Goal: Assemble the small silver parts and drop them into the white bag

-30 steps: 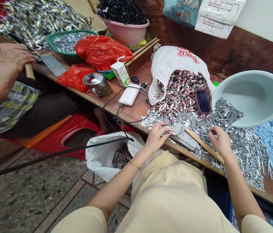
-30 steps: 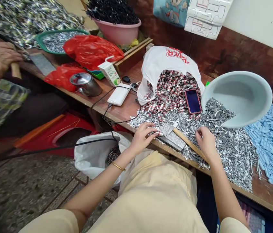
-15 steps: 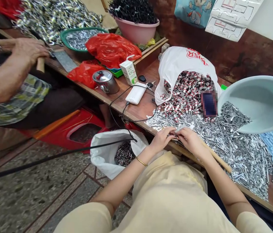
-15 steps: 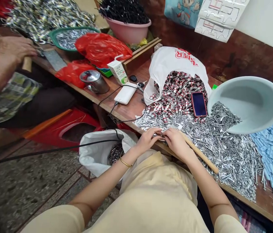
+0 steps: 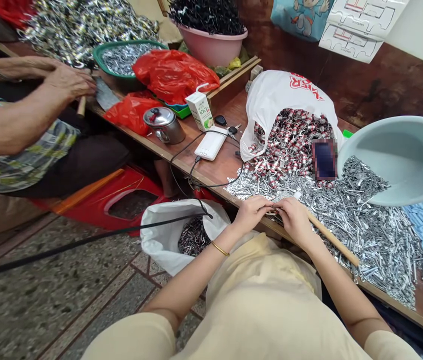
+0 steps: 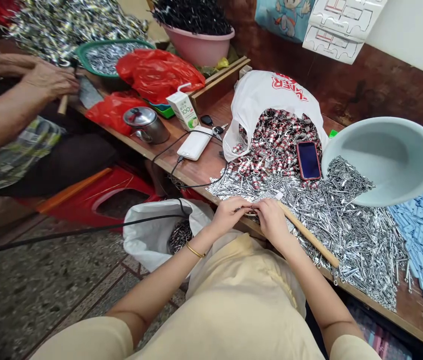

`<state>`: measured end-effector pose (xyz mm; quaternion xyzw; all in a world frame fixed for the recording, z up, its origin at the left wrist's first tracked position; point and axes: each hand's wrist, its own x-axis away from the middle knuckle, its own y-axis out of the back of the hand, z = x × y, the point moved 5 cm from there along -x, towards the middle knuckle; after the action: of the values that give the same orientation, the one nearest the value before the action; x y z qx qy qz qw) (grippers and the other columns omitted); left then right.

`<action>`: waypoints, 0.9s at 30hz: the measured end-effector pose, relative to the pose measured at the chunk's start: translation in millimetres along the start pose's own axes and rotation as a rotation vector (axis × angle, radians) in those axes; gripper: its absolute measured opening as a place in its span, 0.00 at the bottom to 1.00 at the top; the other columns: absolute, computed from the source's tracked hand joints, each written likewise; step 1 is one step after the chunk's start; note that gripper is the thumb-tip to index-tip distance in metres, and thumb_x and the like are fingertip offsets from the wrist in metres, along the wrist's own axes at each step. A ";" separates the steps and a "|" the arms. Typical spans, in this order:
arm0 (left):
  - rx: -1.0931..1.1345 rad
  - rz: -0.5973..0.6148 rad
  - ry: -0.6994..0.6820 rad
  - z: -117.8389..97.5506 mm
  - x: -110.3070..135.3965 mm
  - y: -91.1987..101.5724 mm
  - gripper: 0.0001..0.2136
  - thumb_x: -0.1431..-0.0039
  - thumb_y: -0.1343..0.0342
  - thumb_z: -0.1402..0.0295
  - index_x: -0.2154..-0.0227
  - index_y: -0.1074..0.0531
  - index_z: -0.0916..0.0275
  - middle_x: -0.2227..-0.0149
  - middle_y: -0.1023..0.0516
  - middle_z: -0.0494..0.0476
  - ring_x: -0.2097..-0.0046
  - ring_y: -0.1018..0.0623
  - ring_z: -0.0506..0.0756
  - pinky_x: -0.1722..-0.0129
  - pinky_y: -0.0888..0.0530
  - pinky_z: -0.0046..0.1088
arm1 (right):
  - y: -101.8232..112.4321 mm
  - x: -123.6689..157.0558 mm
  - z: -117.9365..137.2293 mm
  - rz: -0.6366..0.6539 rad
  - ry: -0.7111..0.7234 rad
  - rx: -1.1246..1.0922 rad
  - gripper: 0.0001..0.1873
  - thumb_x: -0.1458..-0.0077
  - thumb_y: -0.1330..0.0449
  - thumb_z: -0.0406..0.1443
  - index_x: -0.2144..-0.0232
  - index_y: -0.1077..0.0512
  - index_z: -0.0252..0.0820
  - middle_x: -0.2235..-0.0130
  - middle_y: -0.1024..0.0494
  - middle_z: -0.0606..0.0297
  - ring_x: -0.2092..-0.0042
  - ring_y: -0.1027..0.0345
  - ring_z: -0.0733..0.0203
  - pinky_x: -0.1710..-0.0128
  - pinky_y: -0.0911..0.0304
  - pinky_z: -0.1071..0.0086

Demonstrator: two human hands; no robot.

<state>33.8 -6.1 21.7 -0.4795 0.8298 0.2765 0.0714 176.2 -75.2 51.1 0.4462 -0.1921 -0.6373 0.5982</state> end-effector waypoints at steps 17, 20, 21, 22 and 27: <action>-0.242 0.172 -0.184 -64.2 -3.5 20.2 0.12 0.32 0.49 0.68 0.66 0.20 0.60 0.68 0.22 0.57 0.62 0.24 0.55 0.58 0.26 0.33 | 39.1 6.7 20.6 -0.078 -0.063 -0.312 0.08 0.36 0.41 0.38 0.57 0.23 0.47 0.57 0.25 0.58 0.56 0.28 0.56 0.57 0.28 0.60; -0.223 0.264 -0.263 -72.6 -7.1 24.5 0.15 0.30 0.52 0.67 0.65 0.20 0.59 0.69 0.22 0.58 0.62 0.25 0.55 0.59 0.26 0.32 | 47.4 8.7 22.9 -0.056 -0.075 -0.395 0.07 0.38 0.39 0.39 0.60 0.22 0.47 0.59 0.26 0.60 0.57 0.28 0.58 0.60 0.27 0.64; -0.195 0.290 -0.278 -74.0 -7.7 25.1 0.15 0.30 0.52 0.66 0.64 0.20 0.59 0.68 0.22 0.58 0.62 0.24 0.55 0.59 0.26 0.32 | 49.6 10.2 22.7 -0.050 -0.087 -0.424 0.06 0.38 0.38 0.39 0.61 0.21 0.47 0.59 0.26 0.60 0.57 0.28 0.58 0.62 0.27 0.65; -0.156 0.308 -0.282 -74.5 -7.8 24.9 0.14 0.30 0.52 0.65 0.63 0.20 0.59 0.68 0.22 0.58 0.62 0.24 0.55 0.58 0.26 0.32 | 51.1 12.2 22.4 -0.048 -0.098 -0.446 0.06 0.39 0.38 0.39 0.61 0.21 0.48 0.59 0.25 0.61 0.57 0.28 0.59 0.63 0.27 0.66; 0.162 0.044 -0.060 -60.2 0.1 11.4 0.09 0.35 0.42 0.62 0.64 0.19 0.58 0.63 0.20 0.59 0.57 0.22 0.56 0.55 0.24 0.36 | 41.7 28.1 19.1 -0.266 -0.239 -0.493 0.06 0.42 0.35 0.41 0.64 0.20 0.48 0.61 0.24 0.61 0.57 0.28 0.56 0.63 0.26 0.62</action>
<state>33.1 -33.5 76.5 -0.4453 0.8573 0.2242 0.1287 188.8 -115.7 84.2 0.2307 -0.0406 -0.7853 0.5730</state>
